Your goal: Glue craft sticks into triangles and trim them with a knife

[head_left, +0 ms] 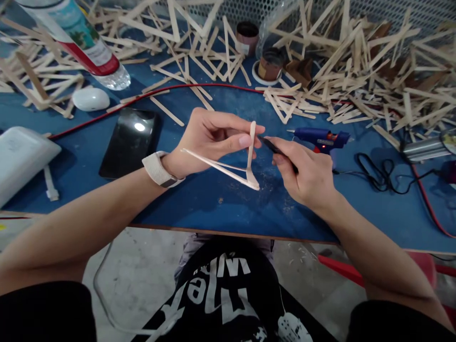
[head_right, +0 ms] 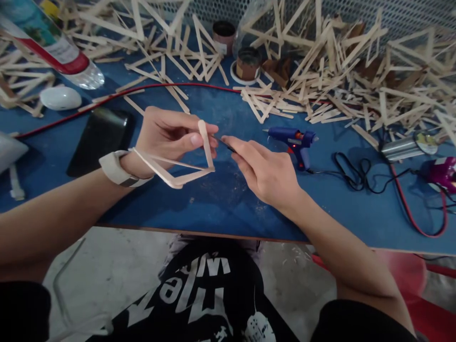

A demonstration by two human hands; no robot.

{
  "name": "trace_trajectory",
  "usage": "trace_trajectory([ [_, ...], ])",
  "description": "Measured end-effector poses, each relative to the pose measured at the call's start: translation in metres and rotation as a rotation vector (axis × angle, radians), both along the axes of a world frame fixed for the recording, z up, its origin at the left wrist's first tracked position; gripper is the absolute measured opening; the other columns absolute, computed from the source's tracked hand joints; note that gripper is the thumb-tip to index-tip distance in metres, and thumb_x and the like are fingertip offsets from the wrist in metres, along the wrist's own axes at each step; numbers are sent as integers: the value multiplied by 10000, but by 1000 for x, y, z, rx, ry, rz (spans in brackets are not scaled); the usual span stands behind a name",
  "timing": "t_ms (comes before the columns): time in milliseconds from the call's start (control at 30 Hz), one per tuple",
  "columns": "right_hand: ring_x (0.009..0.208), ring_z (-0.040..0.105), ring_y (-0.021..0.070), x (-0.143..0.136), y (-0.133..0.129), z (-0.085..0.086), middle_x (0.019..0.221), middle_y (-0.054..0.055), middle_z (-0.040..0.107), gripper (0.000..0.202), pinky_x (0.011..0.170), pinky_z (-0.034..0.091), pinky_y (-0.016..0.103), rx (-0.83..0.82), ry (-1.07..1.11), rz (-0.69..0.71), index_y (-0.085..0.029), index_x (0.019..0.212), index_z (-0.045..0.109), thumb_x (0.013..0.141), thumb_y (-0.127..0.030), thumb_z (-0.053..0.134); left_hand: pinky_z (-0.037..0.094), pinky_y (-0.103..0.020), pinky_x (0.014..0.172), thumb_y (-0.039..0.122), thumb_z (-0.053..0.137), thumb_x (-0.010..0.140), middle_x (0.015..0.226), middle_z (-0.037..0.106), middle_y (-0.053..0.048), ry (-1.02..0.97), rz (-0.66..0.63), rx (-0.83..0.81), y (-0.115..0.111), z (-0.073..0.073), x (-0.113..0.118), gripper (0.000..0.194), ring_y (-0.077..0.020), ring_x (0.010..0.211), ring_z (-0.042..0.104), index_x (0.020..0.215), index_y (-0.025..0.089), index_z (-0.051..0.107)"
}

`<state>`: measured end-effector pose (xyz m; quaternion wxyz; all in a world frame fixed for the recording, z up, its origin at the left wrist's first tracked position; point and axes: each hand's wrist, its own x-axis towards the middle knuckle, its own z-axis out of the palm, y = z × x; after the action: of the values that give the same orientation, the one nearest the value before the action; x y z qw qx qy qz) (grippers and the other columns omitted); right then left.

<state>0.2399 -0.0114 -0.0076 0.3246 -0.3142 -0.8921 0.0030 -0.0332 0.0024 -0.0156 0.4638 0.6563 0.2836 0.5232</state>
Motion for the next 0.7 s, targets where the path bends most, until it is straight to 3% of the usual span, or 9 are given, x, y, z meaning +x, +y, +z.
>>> trace_trajectory([
  [200, 1074, 903, 228, -1, -2, -2, 1294, 38, 907, 340, 744, 690, 309, -10, 0, -7, -301, 1530, 729, 1229, -270, 575, 817, -369, 901, 547, 1010, 966, 1056, 934, 26, -56, -50, -116, -2, 0, 4, 283, -233, 977, 926, 1171, 356, 965],
  [433, 1061, 892, 227, 2, 0, -3, 1275, 35, 904, 352, 723, 668, 313, -65, -25, -30, -299, 1549, 731, 1239, -272, 565, 754, -228, 804, 296, 921, 1090, 1065, 912, -6, -38, -108, -40, 1, -3, 1, 219, -107, 863, 867, 1308, 296, 926],
  [700, 1109, 877, 226, 2, -1, -5, 1351, 50, 880, 400, 890, 707, 332, -90, -76, -51, -271, 1593, 720, 1273, -329, 487, 779, -238, 710, 253, 984, 1011, 1052, 933, 8, -208, -127, -66, 12, -15, 4, 222, -156, 802, 910, 1223, 214, 929],
])
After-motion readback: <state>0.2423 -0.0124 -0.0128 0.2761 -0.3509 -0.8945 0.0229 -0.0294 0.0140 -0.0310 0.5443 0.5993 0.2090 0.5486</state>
